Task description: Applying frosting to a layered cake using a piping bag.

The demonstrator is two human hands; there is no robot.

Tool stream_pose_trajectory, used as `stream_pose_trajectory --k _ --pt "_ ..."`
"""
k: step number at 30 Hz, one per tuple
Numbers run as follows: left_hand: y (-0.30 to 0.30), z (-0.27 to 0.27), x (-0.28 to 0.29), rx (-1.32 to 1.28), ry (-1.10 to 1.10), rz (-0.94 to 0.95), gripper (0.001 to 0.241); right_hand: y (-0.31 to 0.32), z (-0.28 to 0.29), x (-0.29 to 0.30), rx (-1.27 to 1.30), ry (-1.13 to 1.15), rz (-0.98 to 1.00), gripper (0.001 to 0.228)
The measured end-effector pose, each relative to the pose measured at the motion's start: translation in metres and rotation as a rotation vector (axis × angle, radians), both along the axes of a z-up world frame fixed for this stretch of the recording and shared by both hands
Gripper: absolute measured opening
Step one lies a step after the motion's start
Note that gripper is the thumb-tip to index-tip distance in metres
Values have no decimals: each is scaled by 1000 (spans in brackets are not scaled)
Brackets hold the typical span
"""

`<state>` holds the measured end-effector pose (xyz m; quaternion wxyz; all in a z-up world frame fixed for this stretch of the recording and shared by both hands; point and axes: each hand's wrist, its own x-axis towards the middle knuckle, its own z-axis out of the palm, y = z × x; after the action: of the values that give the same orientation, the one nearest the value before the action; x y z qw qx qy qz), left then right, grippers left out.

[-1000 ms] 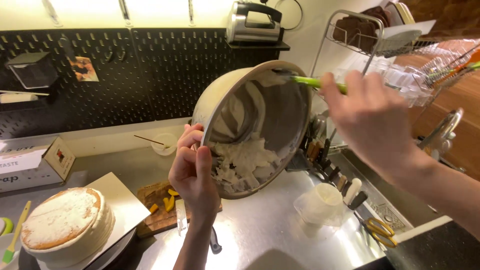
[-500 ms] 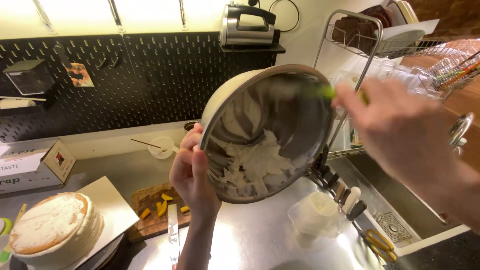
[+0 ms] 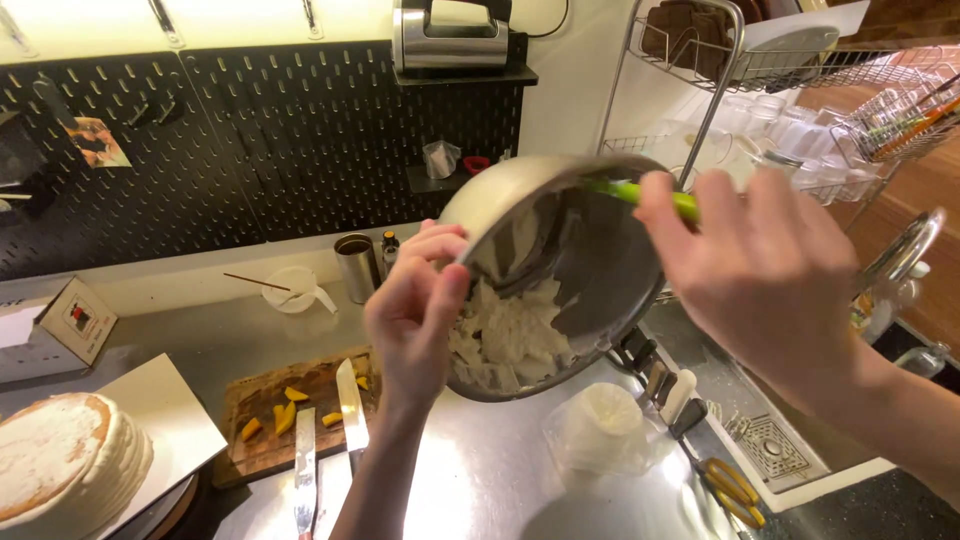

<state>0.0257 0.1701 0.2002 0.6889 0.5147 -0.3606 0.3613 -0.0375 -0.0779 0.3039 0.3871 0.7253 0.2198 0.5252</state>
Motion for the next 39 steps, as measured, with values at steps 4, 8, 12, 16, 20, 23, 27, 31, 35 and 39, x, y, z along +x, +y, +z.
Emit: stream_pose_trajectory --k 4,8,12,16,20,23,27,31,35,39 --pt "-13 6 -7 90 18 -50 35 10 -29 18 38 144 32 16" --pt "-13 -3 4 81 27 -6 34 -12 -30 16 -23 268 -4 11" --pt "-15 -6 7 45 64 66 33 -18 -12 17 66 85 -70 7" --pt "-19 -3 2 101 21 40 35 -22 -42 46 89 109 -16 10" --pt "-22 -2 9 86 12 62 33 -38 -43 37 71 260 9 10" --pt "-23 -3 15 28 52 65 32 -33 -13 22 112 189 7 10" --pt "-36 -7 11 18 59 -8 33 -29 -17 27 42 61 -46 5" --pt "-39 -8 9 54 23 -2 34 -56 -50 44 11 327 -19 22" --pt "-39 -15 5 5 28 31 31 -72 -58 8 201 305 12 17" --pt "-52 -17 -17 -76 5 97 34 -74 -118 -1 540 369 -309 31"
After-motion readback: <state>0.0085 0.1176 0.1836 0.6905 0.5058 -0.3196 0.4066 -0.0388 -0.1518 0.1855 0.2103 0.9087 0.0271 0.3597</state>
